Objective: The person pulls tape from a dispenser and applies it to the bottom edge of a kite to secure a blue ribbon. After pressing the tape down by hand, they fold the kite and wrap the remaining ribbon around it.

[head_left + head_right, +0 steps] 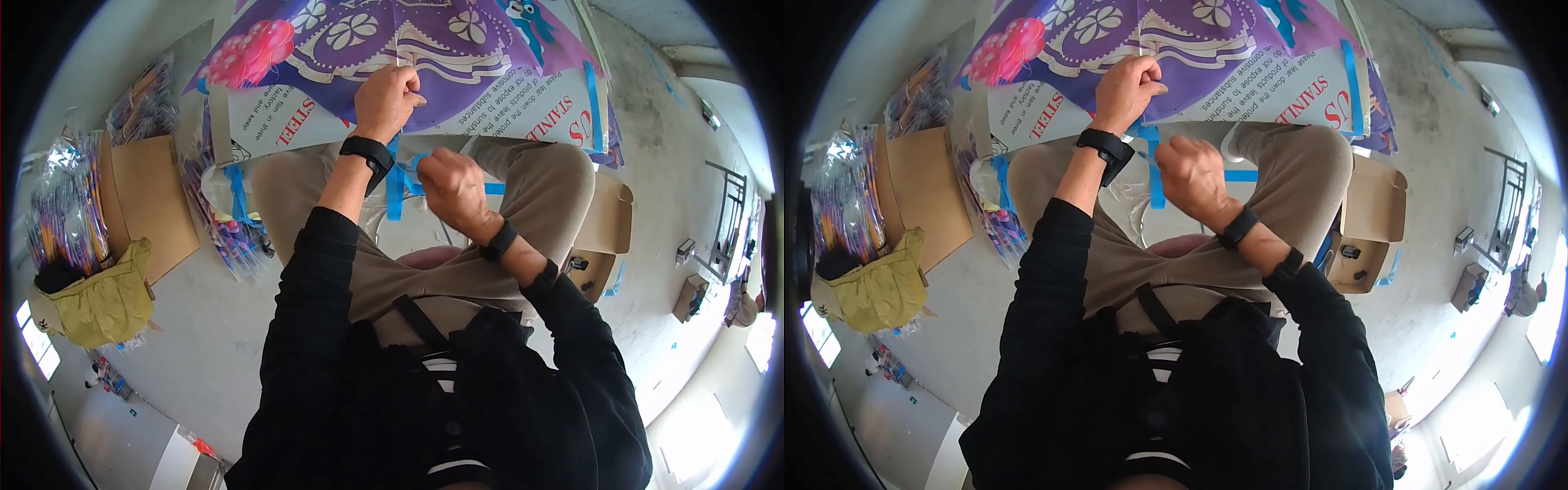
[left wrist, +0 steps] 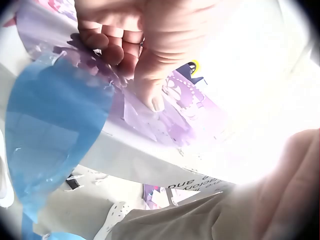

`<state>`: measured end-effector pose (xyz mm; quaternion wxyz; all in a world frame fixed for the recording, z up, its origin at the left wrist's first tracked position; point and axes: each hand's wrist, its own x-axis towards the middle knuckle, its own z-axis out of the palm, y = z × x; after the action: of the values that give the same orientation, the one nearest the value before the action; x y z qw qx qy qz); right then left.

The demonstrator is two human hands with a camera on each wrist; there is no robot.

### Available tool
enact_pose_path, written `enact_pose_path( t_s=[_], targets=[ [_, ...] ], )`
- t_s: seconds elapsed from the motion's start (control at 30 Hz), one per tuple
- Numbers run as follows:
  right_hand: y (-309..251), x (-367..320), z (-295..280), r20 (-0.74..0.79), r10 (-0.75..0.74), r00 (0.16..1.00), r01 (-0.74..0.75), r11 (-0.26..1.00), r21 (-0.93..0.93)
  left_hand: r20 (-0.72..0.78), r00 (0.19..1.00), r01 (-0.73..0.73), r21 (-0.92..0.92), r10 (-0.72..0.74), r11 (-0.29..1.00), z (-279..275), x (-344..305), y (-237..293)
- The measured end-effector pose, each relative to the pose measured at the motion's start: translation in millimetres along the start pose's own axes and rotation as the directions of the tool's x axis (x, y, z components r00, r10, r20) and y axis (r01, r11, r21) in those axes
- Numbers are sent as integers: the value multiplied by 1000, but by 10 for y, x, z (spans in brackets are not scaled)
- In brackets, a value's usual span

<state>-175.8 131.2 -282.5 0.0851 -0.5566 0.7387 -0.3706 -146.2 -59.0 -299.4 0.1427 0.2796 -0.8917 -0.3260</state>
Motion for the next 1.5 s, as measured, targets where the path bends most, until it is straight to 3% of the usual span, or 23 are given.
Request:
enact_pose_path(
  t_s=[0.03, 0.07, 0.1, 0.13, 0.17, 0.23, 0.27, 0.3, 0.37, 0.43, 0.47, 0.5, 0.53, 0.73, 0.9, 0.97, 1.1, 1.17, 1.2, 1.33, 1.4, 1.43, 1.5],
  targets=[
    [45, 7, -33, -2, -2, 1000, 2, 1000, -3, 1, 1000, -4, -32, 4, 999, -2, 13, -19],
    [110, 21, -81, 40, 137, 990, -142, 974, 175, 1, 1000, -10, -64, 10, 998, 0, 31, -33],
    [147, 15, -116, 107, 265, 958, -286, 896, 340, 1, 1000, -15, -66, 15, 998, 7, 26, -45],
    [136, 23, -150, 179, 430, 885, -453, 703, 548, -27, 1000, -18, -113, 15, 993, -5, 16, -44],
    [159, 41, -192, 176, 430, 885, -451, 704, 549, -55, 998, -23, -159, 15, 987, -23, 14, -46],
    [230, 76, -295, 464, 530, 710, -663, 282, 693, -55, 998, -13, -198, 2, 980, -99, 12, -14],
    [231, 83, -334, 494, 496, 714, -641, 179, 747, -54, 998, 0, -239, -13, 971, -161, 7, 22],
    [223, 91, -371, 491, 496, 716, -638, 180, 748, -56, 998, -4, -238, -10, 971, -232, -3, 54],
    [119, 142, -522, 607, 458, 649, -629, -125, 768, 26, 999, 41, -508, -32, 860, -431, -64, 161],
    [101, 156, -643, 609, 393, 689, -613, -132, 779, 89, 996, 63, -616, -10, 785, -691, -196, 323],
    [78, 171, -696, 613, 323, 721, -605, -139, 784, 177, 983, 163, -679, -56, 716, -855, -291, 458],
    [20, 194, -751, 607, 317, 729, -597, -138, 790, 266, 959, 264, -726, -95, 635, -978, -406, 555],
    [-53, 213, -817, 612, 301, 731, -601, -141, 787, 261, 961, 256, -721, -90, 644, -1060, -519, 607],
    [-512, 192, -1148, 595, 230, 770, -586, -111, 802, 162, 983, 54, -707, 87, 705, -1503, -988, 1020],
    [-753, 106, -1316, 547, 100, 831, -535, -121, 836, 176, 978, 61, -761, 115, 646, -1657, -1275, 1332],
    [-873, 54, -1355, 529, 101, 843, -518, -118, 847, 79, 975, -84, -739, 210, 668, -1653, -1362, 1370],
    [-1125, -39, -1407, 494, 153, 856, -480, -122, 869, -98, 946, -307, -579, 310, 756, -1701, -1518, 1455],
    [-1101, -129, -1345, 472, 115, 874, -478, 34, 878, -138, 925, -376, -468, 354, 800, -1743, -1591, 1507],
    [-1119, -170, -1322, 454, 119, 883, -460, 30, 887, -168, 901, -433, -354, 399, 829, -1764, -1620, 1540],
    [-1292, -202, -1350, 362, 189, 913, -375, 35, 926, -207, 913, -404, -341, 352, 849, -1823, -1727, 1657],
    [-1385, -199, -1397, 246, 306, 920, -333, 276, 902, -404, 852, -436, -198, 332, 878, -1879, -1732, 1677],
    [-1406, -204, -1389, 242, 307, 921, -330, 277, 903, -403, 851, -440, -197, 337, 876, -1900, -1765, 1718],
    [-1453, -202, -1354, -206, 225, 952, -88, 849, 522, -278, 948, -260, -390, 156, 884, -1939, -1876, 1797]
  ],
)
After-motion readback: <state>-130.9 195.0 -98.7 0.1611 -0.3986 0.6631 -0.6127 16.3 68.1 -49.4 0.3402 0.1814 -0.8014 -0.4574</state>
